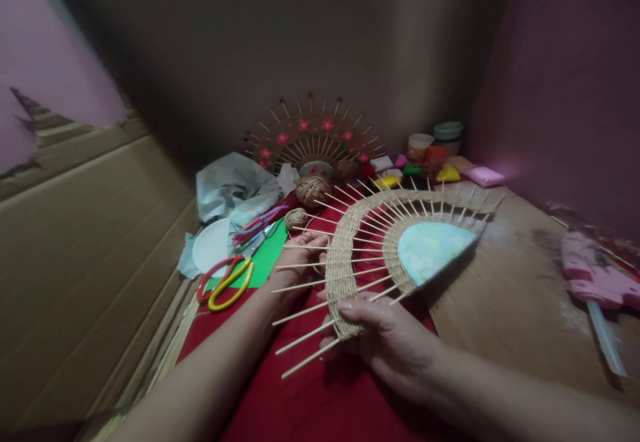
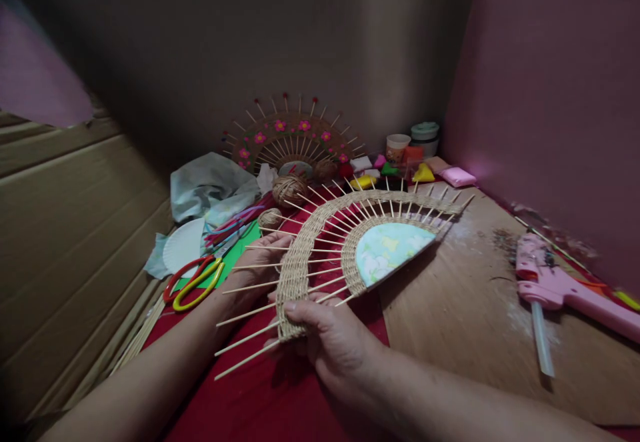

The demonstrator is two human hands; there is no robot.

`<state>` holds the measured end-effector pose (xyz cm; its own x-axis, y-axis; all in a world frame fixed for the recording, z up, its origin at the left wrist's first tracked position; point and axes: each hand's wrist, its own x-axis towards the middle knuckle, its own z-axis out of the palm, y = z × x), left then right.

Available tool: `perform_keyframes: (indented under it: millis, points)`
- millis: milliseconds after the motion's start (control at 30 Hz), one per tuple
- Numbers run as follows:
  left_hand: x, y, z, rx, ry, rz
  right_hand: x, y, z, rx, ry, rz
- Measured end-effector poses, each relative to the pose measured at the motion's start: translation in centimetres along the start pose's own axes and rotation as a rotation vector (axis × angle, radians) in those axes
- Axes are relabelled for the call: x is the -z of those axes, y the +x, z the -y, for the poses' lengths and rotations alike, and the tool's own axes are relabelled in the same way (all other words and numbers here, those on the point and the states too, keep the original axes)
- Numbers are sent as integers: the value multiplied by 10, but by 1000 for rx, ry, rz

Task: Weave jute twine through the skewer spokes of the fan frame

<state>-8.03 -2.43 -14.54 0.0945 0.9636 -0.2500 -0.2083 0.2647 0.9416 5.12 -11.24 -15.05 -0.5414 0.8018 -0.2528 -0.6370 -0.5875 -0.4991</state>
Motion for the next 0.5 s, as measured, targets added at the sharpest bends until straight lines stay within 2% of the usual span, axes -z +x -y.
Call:
perform_keyframes:
  millis: [100,267,500]
  points:
    - [4,5,1,10,-83,6,-1,0,0,22,-1,-17]
    - [5,6,-2,17,-151,40,-3,2,1,115,133,-25]
    - [6,5,-1,10,-102,26,-1,-1,2,77,196,-12]
